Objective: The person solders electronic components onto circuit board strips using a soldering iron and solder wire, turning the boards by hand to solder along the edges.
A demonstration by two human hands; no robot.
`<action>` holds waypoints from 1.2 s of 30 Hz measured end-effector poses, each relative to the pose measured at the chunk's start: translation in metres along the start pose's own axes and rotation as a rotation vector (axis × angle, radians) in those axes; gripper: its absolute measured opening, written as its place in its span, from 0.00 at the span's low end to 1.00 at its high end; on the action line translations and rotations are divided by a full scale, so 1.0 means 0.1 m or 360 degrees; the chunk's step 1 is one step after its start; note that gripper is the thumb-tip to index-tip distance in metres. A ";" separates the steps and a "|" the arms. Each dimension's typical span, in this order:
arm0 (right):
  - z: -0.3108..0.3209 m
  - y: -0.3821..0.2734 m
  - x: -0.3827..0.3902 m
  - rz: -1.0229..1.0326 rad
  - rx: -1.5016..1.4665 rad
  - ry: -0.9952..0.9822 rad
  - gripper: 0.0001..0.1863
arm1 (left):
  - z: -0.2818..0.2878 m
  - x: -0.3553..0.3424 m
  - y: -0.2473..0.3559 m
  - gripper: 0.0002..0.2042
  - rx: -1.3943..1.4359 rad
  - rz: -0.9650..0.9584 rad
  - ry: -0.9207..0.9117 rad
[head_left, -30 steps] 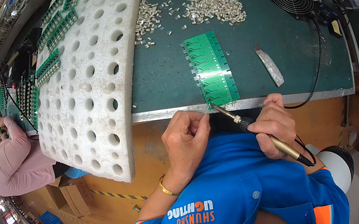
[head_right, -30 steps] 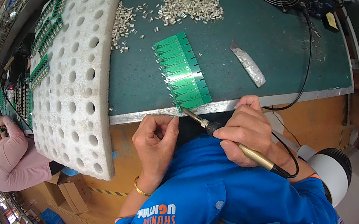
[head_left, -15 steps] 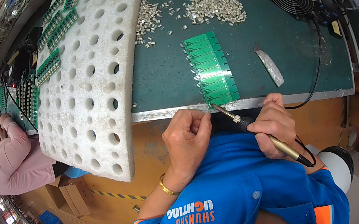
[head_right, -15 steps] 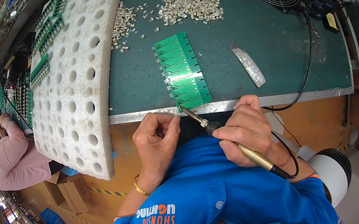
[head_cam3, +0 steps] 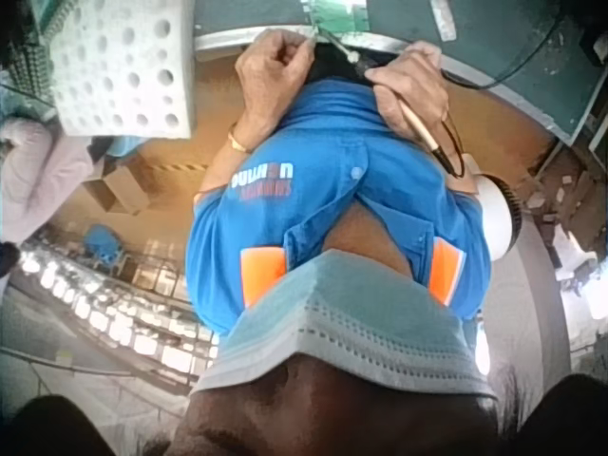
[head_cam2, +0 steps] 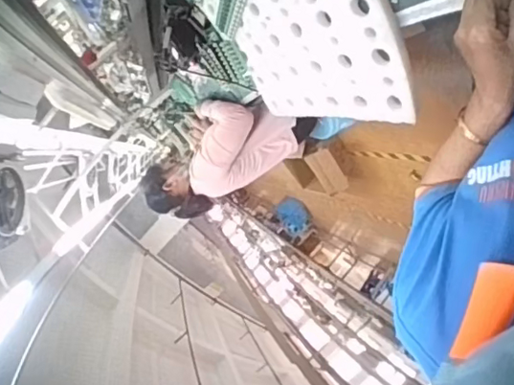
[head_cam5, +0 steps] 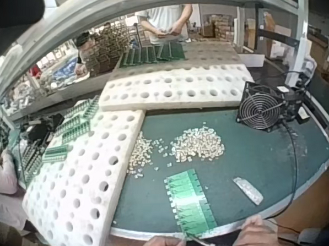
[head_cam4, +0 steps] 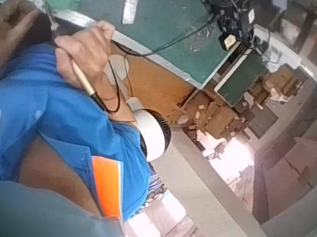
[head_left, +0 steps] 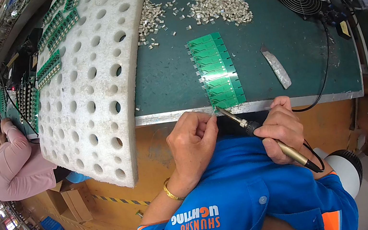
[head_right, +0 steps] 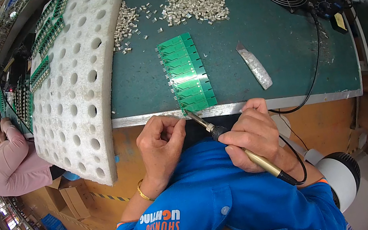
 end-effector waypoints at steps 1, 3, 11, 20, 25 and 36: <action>0.00 0.00 0.00 0.0007 0.0006 0.0004 0.08 | 0.00 0.00 0.00 0.04 0.0010 0.0004 -0.0002; -0.01 -0.01 0.01 0.0007 0.0009 0.0015 0.08 | 0.00 0.00 0.01 0.04 0.0014 0.0002 -0.0001; -0.01 -0.04 0.02 0.0016 0.0028 0.0029 0.08 | 0.01 0.01 -0.03 0.04 0.0017 -0.0020 -0.0019; 0.01 -0.05 0.02 -0.0003 0.0038 0.0001 0.10 | 0.01 0.00 -0.02 0.04 0.0024 -0.0048 -0.0016; 0.01 -0.05 0.02 -0.0004 0.0049 -0.0007 0.11 | 0.01 0.00 0.01 0.04 0.0048 -0.0046 -0.0016; 0.01 -0.07 0.04 -0.0008 0.0055 -0.0028 0.11 | 0.01 -0.01 0.01 0.04 0.0006 -0.0103 -0.0031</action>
Point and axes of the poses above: each hand's wrist, its own x-axis away from the middle knuckle, its own z-axis out of the back of the hand, y = z × x, the point moved 4 cm from there along -x, towards the middle knuckle, and after that the axes turned 11 degrees about x, right-handed, at the moved point
